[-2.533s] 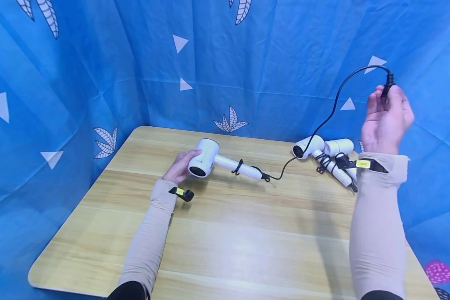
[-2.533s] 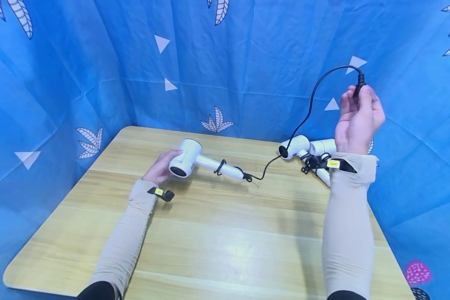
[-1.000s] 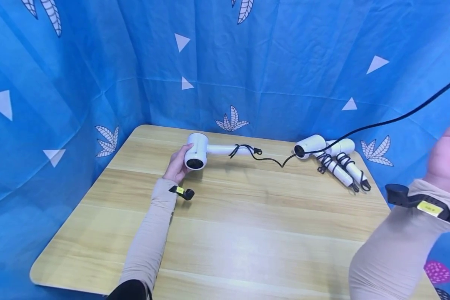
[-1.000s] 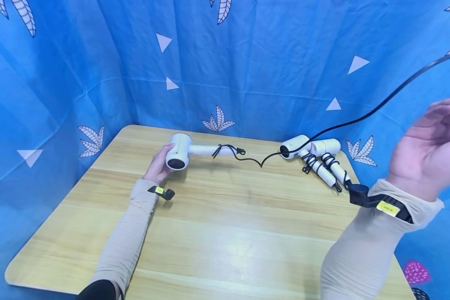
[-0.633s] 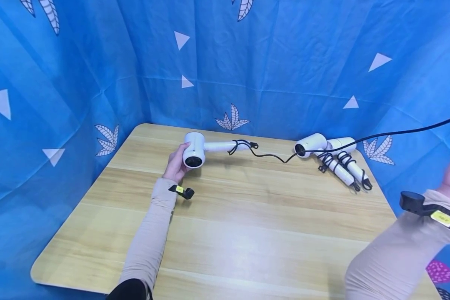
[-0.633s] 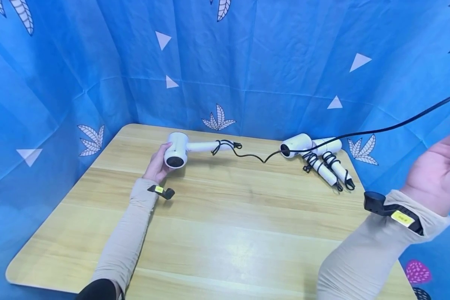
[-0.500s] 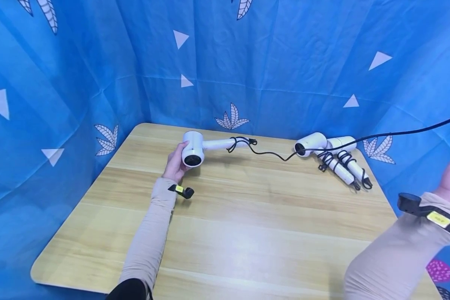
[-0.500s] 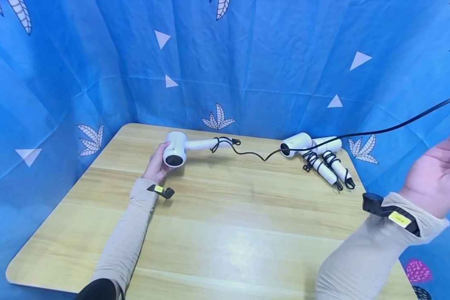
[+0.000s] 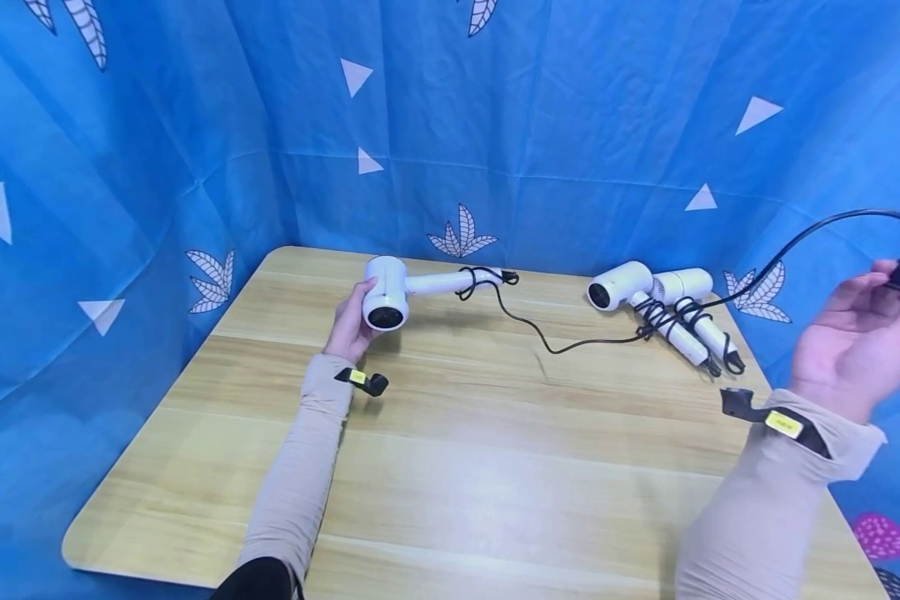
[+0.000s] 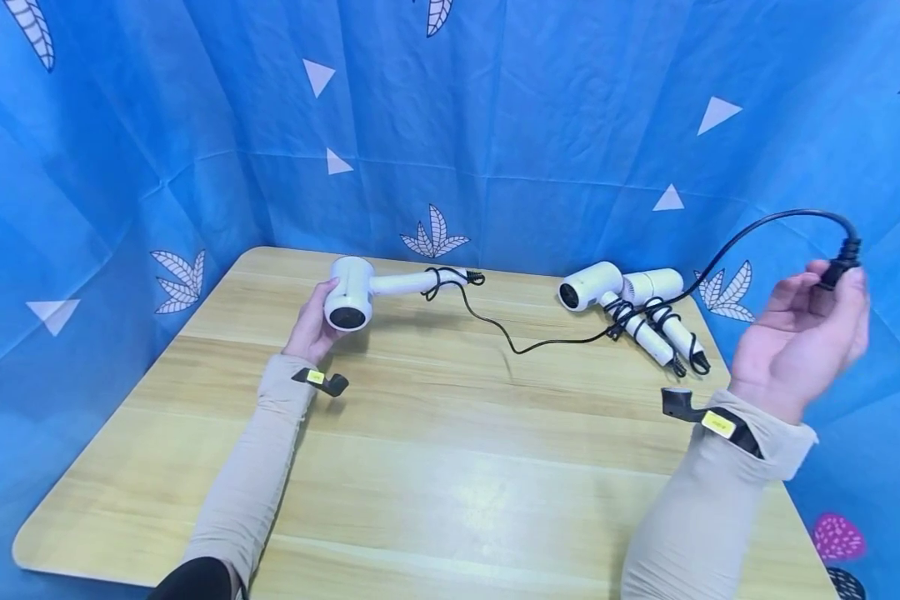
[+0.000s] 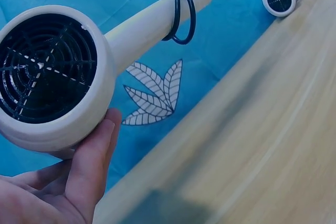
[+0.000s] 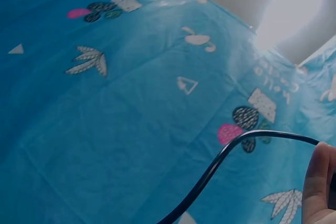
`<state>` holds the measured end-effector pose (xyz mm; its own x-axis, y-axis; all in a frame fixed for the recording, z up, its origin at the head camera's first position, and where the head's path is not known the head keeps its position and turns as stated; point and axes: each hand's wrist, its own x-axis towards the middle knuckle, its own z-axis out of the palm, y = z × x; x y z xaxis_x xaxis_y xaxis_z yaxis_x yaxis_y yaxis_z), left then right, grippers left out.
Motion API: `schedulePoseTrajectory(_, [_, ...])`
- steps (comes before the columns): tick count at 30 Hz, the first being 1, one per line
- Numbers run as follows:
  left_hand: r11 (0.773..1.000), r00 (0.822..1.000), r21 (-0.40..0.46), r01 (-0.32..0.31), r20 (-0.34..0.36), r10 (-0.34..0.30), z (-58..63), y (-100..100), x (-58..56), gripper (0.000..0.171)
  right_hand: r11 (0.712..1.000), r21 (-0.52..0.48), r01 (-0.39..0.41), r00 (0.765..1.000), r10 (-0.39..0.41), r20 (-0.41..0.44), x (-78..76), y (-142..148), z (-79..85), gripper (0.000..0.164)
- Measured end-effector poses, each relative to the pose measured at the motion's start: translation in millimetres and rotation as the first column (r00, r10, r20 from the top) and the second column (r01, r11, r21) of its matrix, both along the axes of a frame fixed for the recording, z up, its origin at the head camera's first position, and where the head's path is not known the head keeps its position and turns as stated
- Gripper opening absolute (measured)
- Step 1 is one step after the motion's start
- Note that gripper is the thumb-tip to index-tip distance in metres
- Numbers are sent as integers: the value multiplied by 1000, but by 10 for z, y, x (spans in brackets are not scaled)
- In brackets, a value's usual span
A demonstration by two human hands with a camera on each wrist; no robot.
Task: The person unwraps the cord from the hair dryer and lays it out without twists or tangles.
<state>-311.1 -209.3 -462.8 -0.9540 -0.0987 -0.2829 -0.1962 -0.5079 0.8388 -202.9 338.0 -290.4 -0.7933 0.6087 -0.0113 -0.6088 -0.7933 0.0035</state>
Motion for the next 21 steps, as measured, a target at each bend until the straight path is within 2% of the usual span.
schedulePoseTrajectory(3, [1000,1000,5,5,-22,-5,23,5,7,34,993,106,56,994,-65,87,-56,-85,-76,23])
schedulePoseTrajectory(7, [1000,999,14,16,-37,-16,80,24,30,33,987,153,56,992,-73,107,-109,-129,-140,23])
schedulePoseTrajectory(13, [998,997,46,41,-61,-38,197,64,75,37,982,186,40,990,-64,127,-172,-159,-176,23])
schedulePoseTrajectory(21, [997,994,11,77,-78,-76,317,127,126,39,982,186,-10,990,-17,142,-226,-178,-231,20])
